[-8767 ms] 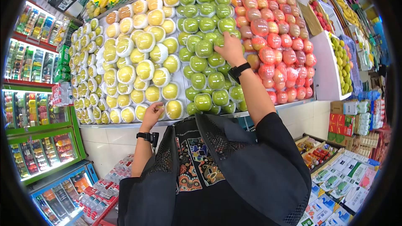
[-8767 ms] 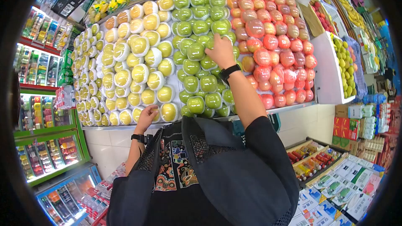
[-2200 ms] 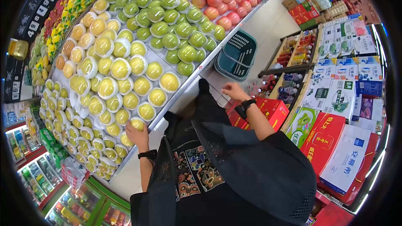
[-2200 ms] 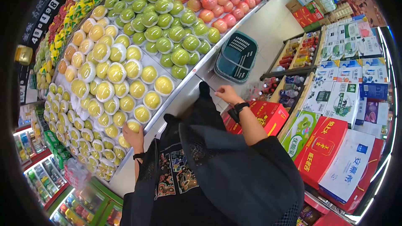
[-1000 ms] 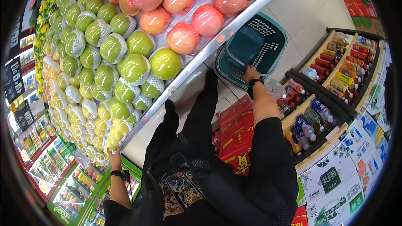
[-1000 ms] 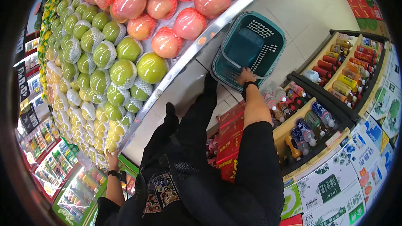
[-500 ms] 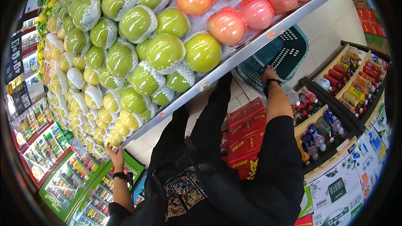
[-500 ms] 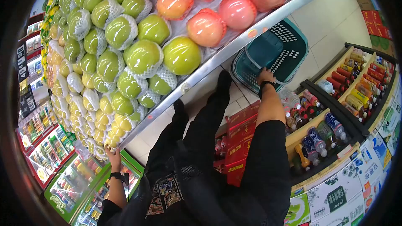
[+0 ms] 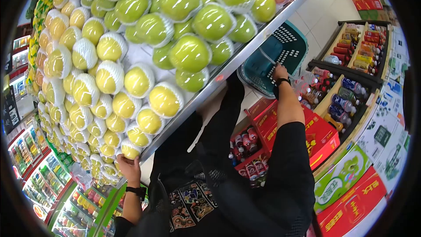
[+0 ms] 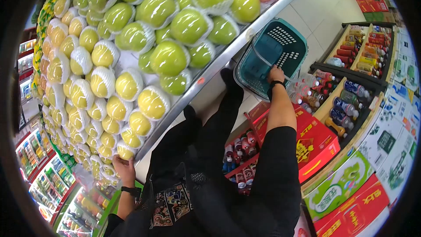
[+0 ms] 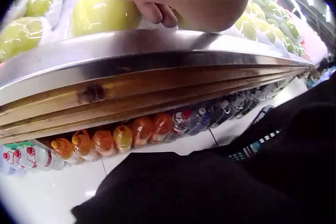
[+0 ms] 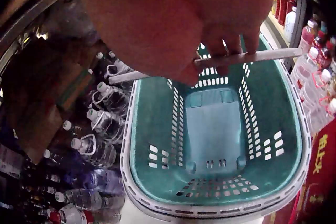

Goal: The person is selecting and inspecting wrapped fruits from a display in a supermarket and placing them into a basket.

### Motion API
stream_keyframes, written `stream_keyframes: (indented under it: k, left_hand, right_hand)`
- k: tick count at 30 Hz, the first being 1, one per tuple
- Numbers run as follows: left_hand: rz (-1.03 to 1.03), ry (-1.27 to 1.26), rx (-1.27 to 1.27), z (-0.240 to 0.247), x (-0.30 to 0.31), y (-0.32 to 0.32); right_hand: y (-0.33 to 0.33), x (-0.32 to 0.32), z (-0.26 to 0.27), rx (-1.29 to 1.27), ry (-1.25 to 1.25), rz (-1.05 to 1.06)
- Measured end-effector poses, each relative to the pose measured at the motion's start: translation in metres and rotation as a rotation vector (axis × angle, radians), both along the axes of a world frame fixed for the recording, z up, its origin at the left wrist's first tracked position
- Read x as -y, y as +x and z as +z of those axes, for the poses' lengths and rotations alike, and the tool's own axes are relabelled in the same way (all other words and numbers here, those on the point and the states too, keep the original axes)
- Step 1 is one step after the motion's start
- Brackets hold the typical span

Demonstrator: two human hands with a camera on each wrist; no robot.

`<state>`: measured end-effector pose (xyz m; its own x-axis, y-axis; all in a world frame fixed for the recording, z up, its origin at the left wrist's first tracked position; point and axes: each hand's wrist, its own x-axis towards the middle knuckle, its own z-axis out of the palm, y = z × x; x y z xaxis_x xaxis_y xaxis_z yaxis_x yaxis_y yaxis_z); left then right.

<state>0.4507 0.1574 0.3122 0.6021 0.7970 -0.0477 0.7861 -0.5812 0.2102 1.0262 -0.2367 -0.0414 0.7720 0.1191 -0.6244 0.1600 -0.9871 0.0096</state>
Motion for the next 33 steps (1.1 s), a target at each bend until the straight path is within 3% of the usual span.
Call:
stream_keyframes:
  k: [1, 2, 4, 6, 12, 14, 15, 18, 20, 23, 26, 27, 28, 30, 31, 32, 33]
  left_hand:
    - [0.179, -0.162, 0.026, -0.006, -0.002, -0.014]
    - [0.090, -0.087, -0.010, -0.003, 0.001, -0.009]
    - [0.176, -0.217, 0.045, -0.009, -0.002, -0.014]
    - [0.140, -0.180, 0.055, -0.003, 0.004, -0.004]
    - [0.126, -0.264, 0.165, -0.007, 0.002, 0.000]
    - [0.134, -0.247, 0.163, -0.010, 0.000, 0.002]
    - [0.129, -0.254, 0.136, -0.005, -0.005, 0.002]
    - [0.156, -0.281, 0.183, -0.012, -0.008, -0.002]
    - [0.142, -0.277, 0.151, -0.011, -0.008, -0.003]
    - [0.121, -0.178, 0.144, 0.000, -0.002, -0.006]
    - [0.081, -0.120, 0.089, -0.009, -0.007, 0.000]
    - [0.073, -0.127, 0.088, -0.006, -0.007, -0.001]
    - [0.093, -0.145, 0.149, -0.006, -0.008, -0.002]
    - [0.076, -0.139, 0.178, -0.005, -0.010, -0.003]
    - [0.088, -0.150, 0.160, -0.001, -0.012, -0.004]
    - [0.100, -0.161, 0.142, 0.000, -0.013, -0.005]
    - [0.090, -0.154, 0.147, 0.001, -0.013, -0.005]
  right_hand:
    - [-0.020, -0.002, -0.002, -0.006, 0.033, -0.003]
    - [-0.037, -0.003, -0.002, -0.023, 0.062, -0.003]
    - [-0.065, 0.003, -0.031, -0.138, 0.110, 0.030]
    - [-0.103, -0.010, -0.050, -0.242, 0.175, -0.126]
    - [-0.188, -0.028, -0.039, -0.193, 0.214, 0.103]
    - [-0.196, -0.042, -0.046, -0.521, 0.331, -0.089]
    - [-0.205, -0.053, -0.049, -0.533, 0.285, 0.073]
    - [-0.229, -0.069, -0.047, -0.343, 0.117, -0.084]
    - [-0.232, -0.069, -0.055, -0.437, 0.045, -0.012]
    - [-0.227, -0.057, -0.073, -0.320, 0.015, 0.047]
    - [-0.210, -0.058, -0.068, -0.325, 0.090, -0.239]
    - [-0.219, -0.062, -0.049, -0.319, -0.040, -0.074]
    - [-0.225, -0.061, -0.050, -0.309, -0.034, -0.081]
    - [-0.242, -0.056, -0.072, -0.115, -0.106, 0.021]
    - [-0.258, -0.047, -0.101, 0.152, -0.132, 0.114]
    - [-0.250, -0.054, -0.103, 0.157, -0.126, 0.105]
    - [-0.237, -0.063, -0.101, -0.023, -0.119, 0.009]
